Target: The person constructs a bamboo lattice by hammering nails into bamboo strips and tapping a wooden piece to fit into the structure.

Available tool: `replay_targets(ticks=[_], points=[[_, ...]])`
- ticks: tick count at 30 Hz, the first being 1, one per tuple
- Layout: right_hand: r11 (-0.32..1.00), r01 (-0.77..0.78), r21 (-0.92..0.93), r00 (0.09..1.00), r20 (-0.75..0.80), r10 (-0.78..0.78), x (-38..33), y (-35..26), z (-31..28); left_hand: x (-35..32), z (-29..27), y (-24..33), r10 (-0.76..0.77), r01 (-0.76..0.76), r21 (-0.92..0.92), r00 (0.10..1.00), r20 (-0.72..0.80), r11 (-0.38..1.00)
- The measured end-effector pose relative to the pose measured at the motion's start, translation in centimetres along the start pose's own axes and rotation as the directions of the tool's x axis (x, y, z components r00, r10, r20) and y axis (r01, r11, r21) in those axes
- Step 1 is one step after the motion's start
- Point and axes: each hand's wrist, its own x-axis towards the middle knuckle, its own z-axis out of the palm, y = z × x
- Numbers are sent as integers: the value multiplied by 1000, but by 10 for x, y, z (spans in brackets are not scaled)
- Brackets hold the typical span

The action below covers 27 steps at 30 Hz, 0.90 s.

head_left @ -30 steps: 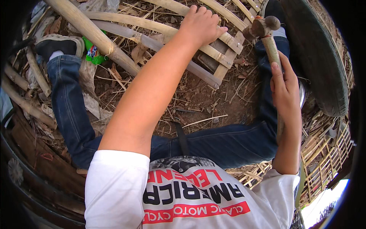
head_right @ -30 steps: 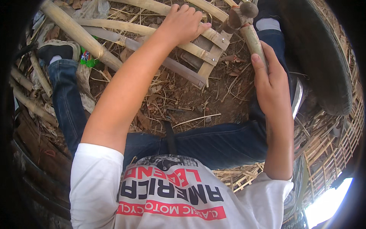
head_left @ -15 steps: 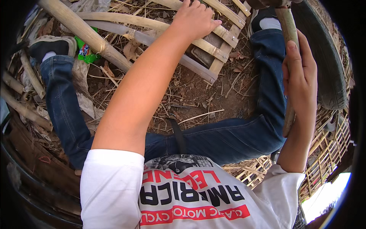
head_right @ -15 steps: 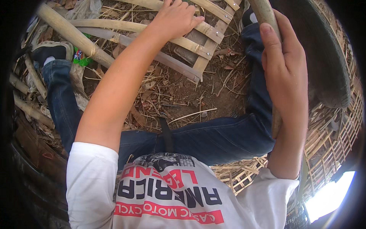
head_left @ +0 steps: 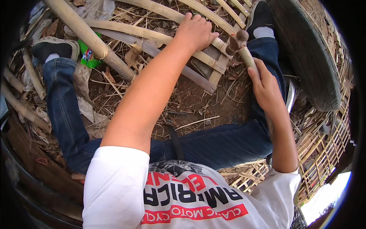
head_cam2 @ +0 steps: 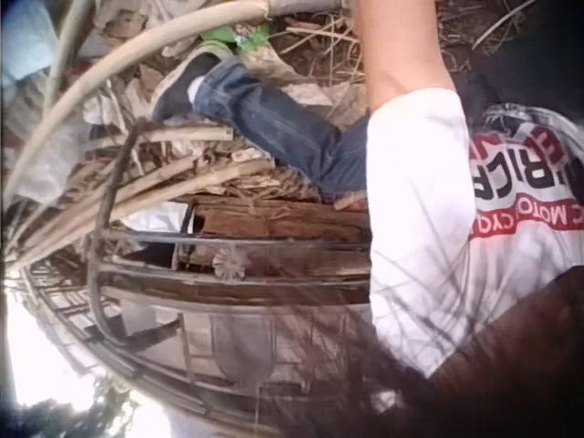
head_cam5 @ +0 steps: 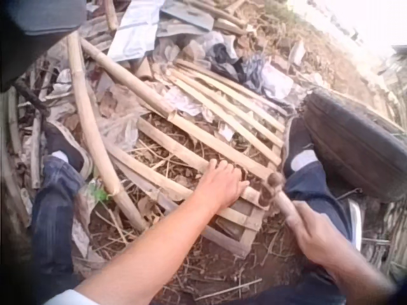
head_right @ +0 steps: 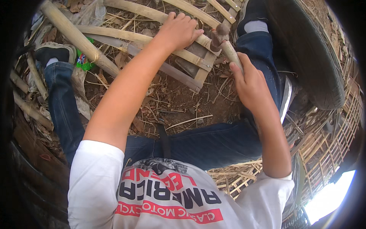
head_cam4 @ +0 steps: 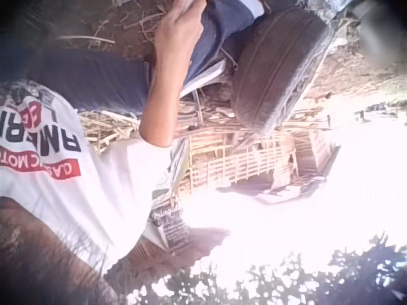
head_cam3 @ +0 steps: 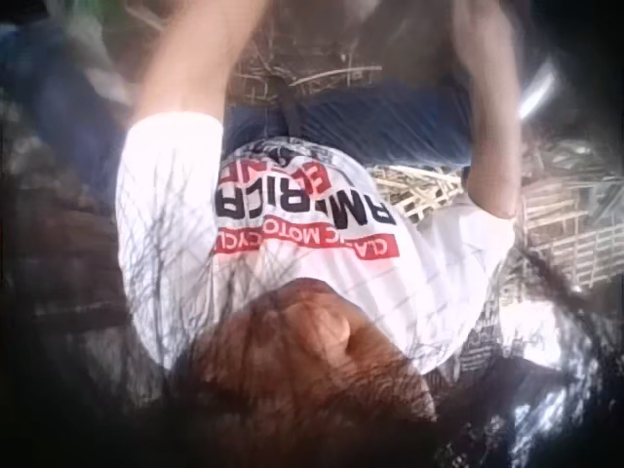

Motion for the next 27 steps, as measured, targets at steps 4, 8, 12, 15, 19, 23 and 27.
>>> replay_targets(ticks=[4, 8, 12, 15, 19, 23, 27], points=[[963, -22, 267, 992, -116, 55, -5, -38, -44, -7, 1, -17, 32, -29, 76, 999, -39, 997], [885, -85, 458, 980, -121, 157, -18, -35, -42, -15, 1, -8, -26, 24, 59, 999, 32, 998], [758, -299, 580, 951, 117, 286, -20, -13, 4, -8, -11, -3, -21, 20, 14, 996, 86, 1000], [763, -193, 617, 963, -31, 268, -7, 13, 64, -1, -24, 1, -31, 27, 22, 987, 157, 999], [776, -185, 603, 917, -179, 357, 19, 19, 94, -1, -18, 3, -52, 44, 55, 987, 155, 998], [703, -143, 697, 891, -219, 397, 32, 28, 110, -3, -20, 4, -68, 56, 79, 985, 161, 995], [708, 1, 706, 896, -316, 313, 41, 45, 134, -4, -19, 10, -73, 60, 100, 988, 134, 993]])
